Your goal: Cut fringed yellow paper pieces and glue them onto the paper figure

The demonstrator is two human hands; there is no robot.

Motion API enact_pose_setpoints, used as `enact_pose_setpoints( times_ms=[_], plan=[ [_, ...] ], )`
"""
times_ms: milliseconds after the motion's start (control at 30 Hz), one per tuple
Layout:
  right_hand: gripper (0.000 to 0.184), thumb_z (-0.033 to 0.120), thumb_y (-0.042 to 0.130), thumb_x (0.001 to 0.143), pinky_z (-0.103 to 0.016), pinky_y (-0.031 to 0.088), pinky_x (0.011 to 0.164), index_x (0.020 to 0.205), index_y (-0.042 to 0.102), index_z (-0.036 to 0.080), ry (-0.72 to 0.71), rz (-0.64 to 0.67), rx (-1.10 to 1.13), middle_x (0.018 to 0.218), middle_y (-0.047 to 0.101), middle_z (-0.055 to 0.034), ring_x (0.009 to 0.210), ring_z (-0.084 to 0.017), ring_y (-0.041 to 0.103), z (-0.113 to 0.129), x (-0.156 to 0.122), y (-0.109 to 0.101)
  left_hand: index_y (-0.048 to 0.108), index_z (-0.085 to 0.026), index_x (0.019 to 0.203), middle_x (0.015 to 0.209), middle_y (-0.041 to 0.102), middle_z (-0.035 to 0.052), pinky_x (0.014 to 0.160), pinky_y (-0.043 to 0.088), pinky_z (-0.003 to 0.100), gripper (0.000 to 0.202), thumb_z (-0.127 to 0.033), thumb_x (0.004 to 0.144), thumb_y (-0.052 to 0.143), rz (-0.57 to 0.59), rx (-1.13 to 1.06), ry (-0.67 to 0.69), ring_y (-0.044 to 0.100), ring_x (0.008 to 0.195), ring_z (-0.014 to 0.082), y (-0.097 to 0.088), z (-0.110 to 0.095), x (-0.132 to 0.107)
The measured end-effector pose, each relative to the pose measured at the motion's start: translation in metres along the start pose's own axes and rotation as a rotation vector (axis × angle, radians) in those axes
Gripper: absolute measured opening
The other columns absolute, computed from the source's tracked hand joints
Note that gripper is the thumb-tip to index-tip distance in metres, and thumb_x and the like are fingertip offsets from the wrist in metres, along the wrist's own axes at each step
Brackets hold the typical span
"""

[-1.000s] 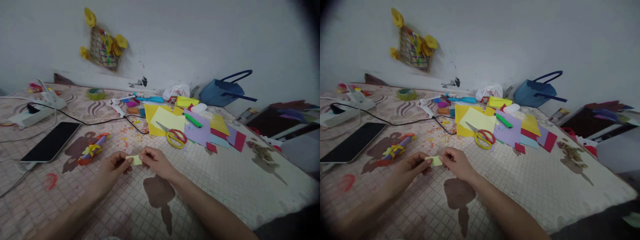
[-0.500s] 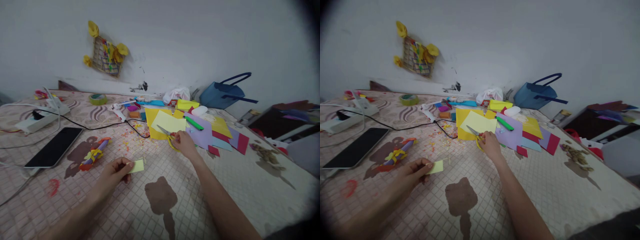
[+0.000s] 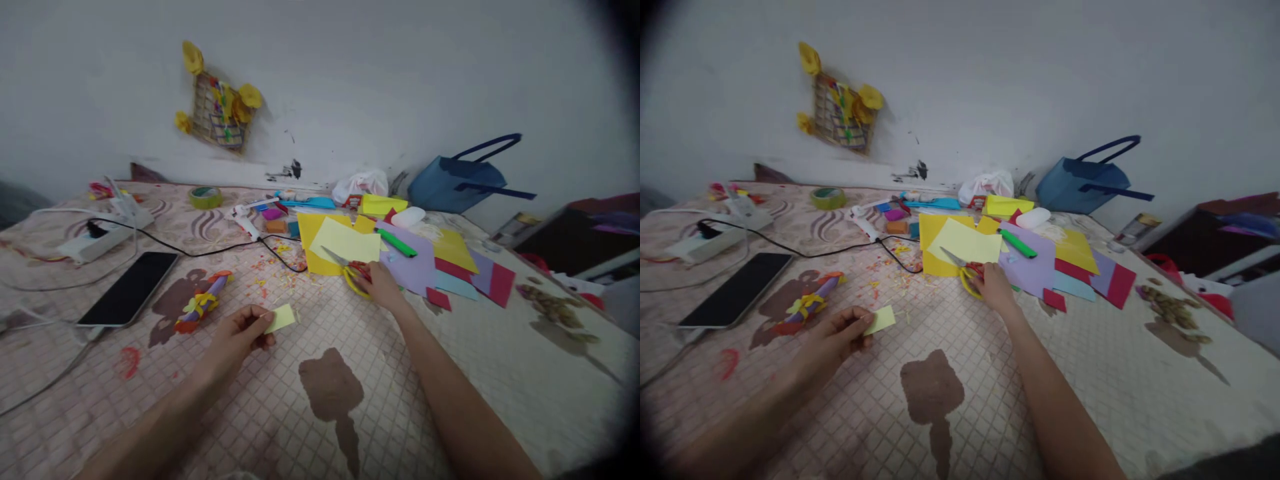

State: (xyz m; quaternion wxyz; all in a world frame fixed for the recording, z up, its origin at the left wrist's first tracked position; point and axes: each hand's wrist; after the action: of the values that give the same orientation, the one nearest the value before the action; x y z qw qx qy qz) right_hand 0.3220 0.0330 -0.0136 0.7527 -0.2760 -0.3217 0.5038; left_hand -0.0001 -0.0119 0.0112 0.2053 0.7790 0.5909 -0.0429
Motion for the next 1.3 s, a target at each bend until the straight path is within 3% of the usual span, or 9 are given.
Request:
enact_pose_setpoints(
  times_ms=[167,300,433,500,600,667,767,867,1300],
  plan=[
    [0.032,0.047,0.064,0.07,-0.033,0.041,0.065,0.075,0.048,0.019,0.03,0.006,0.276,0.076,0.057,-0.0068,0.076,-0.023,0.053,0.014,0.001,-0.011,0.054,-0.014,0.068,0.056,0.058,-0.0034,0.05,0.041,0.016,0.029,-0.033,0.063,0.076,-0.015,-0.11,0.044,0.053,0.05,0.006,0.007,-0.016,0.007],
    [0.047,0.062,0.049,0.076,-0.029,0.044,0.057,0.094,0.05,0.019,-0.015,0.14,0.579,0.08,0.058,-0.0045,0.065,-0.016,0.055,0.048,-0.012,-0.015,0.055,-0.013,0.069,0.057,0.057,-0.0039,0.049,0.042,0.016,0.027,-0.031,0.064,0.076,-0.003,-0.148,0.104,0.054,0.049,0.0056,0.012,-0.034,0.013],
    [0.054,0.069,0.049,0.074,-0.024,0.042,0.05,0.099,0.051,0.021,-0.071,0.333,0.825,0.077,0.054,-0.0008,0.056,-0.011,0.05,0.084,-0.043,0.01,0.055,-0.013,0.069,0.057,0.058,-0.0034,0.05,0.043,0.016,0.025,-0.027,0.066,0.075,0.007,-0.194,0.131,0.054,0.05,0.0055,0.009,-0.044,0.016],
    [0.049,0.066,0.061,0.068,-0.02,0.036,0.044,0.087,0.05,0.021,-0.082,0.581,1.234,0.067,0.048,0.003,0.048,-0.008,0.043,0.097,-0.064,0.03,0.055,-0.013,0.069,0.057,0.058,-0.0032,0.051,0.043,0.016,0.025,-0.026,0.065,0.075,-0.016,-0.225,0.129,0.054,0.05,0.0053,0.004,-0.046,0.016],
    [0.047,0.064,0.062,0.068,-0.019,0.031,0.039,0.078,0.047,0.021,-0.083,0.698,1.34,0.056,0.041,0.0065,0.041,-0.007,0.035,0.111,-0.096,0.054,0.054,-0.013,0.069,0.057,0.059,-0.0028,0.049,0.042,0.016,0.025,-0.024,0.065,0.076,-0.044,-0.259,0.111,0.054,0.049,0.0053,-0.005,-0.048,0.015],
    [0.045,0.064,0.057,0.073,-0.02,0.033,0.041,0.082,0.049,0.02,0.011,0.791,1.478,0.06,0.042,0.0054,0.043,-0.007,0.037,0.119,-0.113,0.059,0.053,-0.013,0.069,0.057,0.06,-0.0021,0.048,0.042,0.016,0.024,-0.024,0.065,0.075,-0.057,-0.267,0.104,0.054,0.048,0.0058,-0.01,-0.048,0.014],
    [0.057,0.072,0.041,0.077,-0.025,0.042,0.051,0.084,0.052,0.017,0.124,0.996,1.519,0.068,0.048,-0.0009,0.056,-0.012,0.047,0.13,-0.131,0.054,0.053,-0.013,0.07,0.058,0.06,-0.001,0.048,0.042,0.017,0.024,-0.024,0.066,0.074,-0.071,-0.283,0.1,0.056,0.049,0.0071,-0.014,-0.049,0.013],
    [0.059,0.071,0.034,0.081,-0.027,0.044,0.053,0.084,0.053,0.015,0.141,1.146,1.57,0.067,0.049,-0.0019,0.06,-0.014,0.05,0.137,-0.142,0.049,0.053,-0.014,0.07,0.061,0.061,-0.0004,0.049,0.042,0.017,0.022,-0.024,0.068,0.073,-0.054,-0.309,0.108,0.057,0.051,0.0072,-0.016,-0.05,0.012],
    [0.063,0.072,0.034,0.079,-0.03,0.049,0.053,0.087,0.055,0.014,0.261,1.28,1.683,0.076,0.05,-0.0045,0.059,-0.013,0.048,0.137,-0.145,0.056,0.056,-0.011,0.074,0.065,0.06,0.001,0.049,0.045,0.015,0.01,-0.017,0.078,0.064,-0.056,-0.413,0.078,0.055,0.053,0.0057,-0.022,-0.054,0.013]
  ],
)
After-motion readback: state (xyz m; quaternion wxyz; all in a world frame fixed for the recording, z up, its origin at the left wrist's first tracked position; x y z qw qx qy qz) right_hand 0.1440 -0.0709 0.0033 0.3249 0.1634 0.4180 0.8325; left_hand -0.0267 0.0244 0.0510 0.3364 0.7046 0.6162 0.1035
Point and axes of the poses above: each hand's wrist, its own x-axis towards the middle knuckle, its own y-axis out of the palm, z = x × y
